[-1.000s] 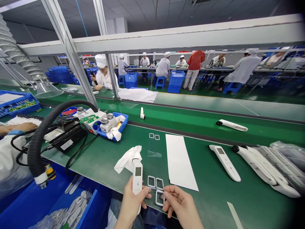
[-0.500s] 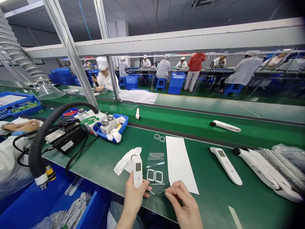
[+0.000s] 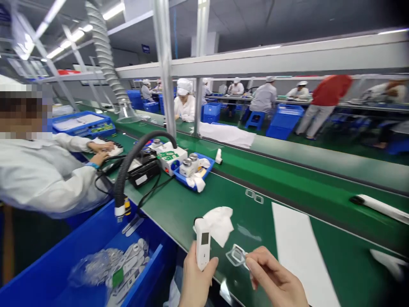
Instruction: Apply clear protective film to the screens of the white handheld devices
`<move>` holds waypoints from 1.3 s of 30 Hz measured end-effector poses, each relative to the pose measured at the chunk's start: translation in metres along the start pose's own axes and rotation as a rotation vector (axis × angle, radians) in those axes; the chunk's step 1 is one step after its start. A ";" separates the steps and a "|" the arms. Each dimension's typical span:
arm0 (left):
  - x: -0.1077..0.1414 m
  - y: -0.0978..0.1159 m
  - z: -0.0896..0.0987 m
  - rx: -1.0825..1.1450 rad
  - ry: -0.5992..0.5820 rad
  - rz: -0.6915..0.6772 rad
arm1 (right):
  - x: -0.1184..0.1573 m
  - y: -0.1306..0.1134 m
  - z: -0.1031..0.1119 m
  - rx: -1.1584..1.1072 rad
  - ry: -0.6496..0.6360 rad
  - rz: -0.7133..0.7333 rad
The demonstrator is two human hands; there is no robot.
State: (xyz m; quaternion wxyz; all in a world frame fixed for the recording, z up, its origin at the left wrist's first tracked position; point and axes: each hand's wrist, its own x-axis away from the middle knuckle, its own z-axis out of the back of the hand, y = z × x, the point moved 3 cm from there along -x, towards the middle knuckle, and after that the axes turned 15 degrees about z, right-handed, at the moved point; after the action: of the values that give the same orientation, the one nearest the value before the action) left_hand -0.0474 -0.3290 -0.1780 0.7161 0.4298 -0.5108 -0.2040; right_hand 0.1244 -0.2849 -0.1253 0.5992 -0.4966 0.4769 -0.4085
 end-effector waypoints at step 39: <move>-0.022 -0.034 0.178 0.673 0.205 0.163 | -0.048 0.007 -0.250 0.111 -0.470 0.282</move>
State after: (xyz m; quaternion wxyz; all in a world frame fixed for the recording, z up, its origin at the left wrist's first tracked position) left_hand -0.2122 -0.4039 -0.1985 0.5958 0.6178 -0.5073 0.0776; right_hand -0.1296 -0.2893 -0.1372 0.7706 -0.4727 0.3663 -0.2203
